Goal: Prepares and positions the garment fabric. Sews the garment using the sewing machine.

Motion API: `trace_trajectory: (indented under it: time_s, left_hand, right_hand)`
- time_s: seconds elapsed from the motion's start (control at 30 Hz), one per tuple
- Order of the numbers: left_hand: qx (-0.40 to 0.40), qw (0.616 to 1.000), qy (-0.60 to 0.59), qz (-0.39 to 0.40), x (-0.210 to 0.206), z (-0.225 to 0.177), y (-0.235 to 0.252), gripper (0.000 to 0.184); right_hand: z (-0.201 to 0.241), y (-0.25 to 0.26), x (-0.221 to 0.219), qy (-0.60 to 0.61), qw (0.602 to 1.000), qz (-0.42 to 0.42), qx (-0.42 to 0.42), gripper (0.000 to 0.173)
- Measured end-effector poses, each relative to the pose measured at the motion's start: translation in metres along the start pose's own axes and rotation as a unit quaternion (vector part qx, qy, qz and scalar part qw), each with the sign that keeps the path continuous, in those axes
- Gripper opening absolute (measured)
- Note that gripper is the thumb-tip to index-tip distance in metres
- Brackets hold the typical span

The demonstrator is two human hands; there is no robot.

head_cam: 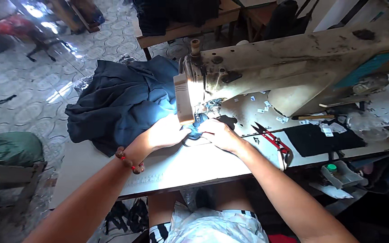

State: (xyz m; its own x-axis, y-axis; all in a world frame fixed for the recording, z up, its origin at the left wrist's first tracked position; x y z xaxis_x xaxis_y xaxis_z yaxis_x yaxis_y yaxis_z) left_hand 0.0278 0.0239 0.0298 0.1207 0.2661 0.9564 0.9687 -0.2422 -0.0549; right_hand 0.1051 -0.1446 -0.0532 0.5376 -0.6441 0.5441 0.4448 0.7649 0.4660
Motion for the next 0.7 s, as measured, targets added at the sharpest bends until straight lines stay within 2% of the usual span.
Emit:
trace_trajectory:
  time_s: [0.13,0.27,0.37,0.4,0.6,0.7]
  left_hand:
    - [0.027,0.998,-0.035,-0.049,-0.011,0.003,-0.004,0.023]
    - [-0.019,0.996,-0.017,-0.087,-0.023,-0.006,0.003,0.030]
    - [0.049,0.994,-0.033,-0.094,-0.028,-0.013,0.006,0.007]
    - [0.060,0.993,-0.030,-0.096,-0.027,-0.016,0.005,0.011]
    - [0.020,0.990,0.098,-0.103,-0.009,-0.022,-0.005,0.021]
    - [0.000,0.980,0.166,-0.111,-0.014,-0.029,0.000,0.013]
  right_hand:
    - [0.000,0.000,0.000,0.003,1.000,-0.013,-0.005,0.011]
    - [-0.001,-0.001,-0.001,0.020,1.000,-0.018,-0.017,0.011]
    - [0.000,-0.003,0.000,0.031,0.999,-0.015,-0.018,0.013]
    - [0.000,-0.003,0.000,0.034,0.999,-0.013,-0.020,0.012]
    - [-0.002,-0.001,-0.003,0.010,0.999,0.001,-0.030,0.015]
    - [-0.001,-0.001,-0.003,0.002,1.000,0.003,-0.017,0.015]
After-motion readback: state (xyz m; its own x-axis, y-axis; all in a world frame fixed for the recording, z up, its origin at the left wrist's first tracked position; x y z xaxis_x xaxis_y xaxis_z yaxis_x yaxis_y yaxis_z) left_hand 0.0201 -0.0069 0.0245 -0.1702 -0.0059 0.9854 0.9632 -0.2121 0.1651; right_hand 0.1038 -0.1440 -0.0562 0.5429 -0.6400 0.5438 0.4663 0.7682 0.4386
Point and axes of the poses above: each hand's wrist, its own y-axis towards the middle knuckle, its own x-axis out of the back of the hand, z = x × y, the point moved 5 cm from there along y, towards the middle knuckle, and after that the axes turned 9 degrees about y, right-handed, at the moved point
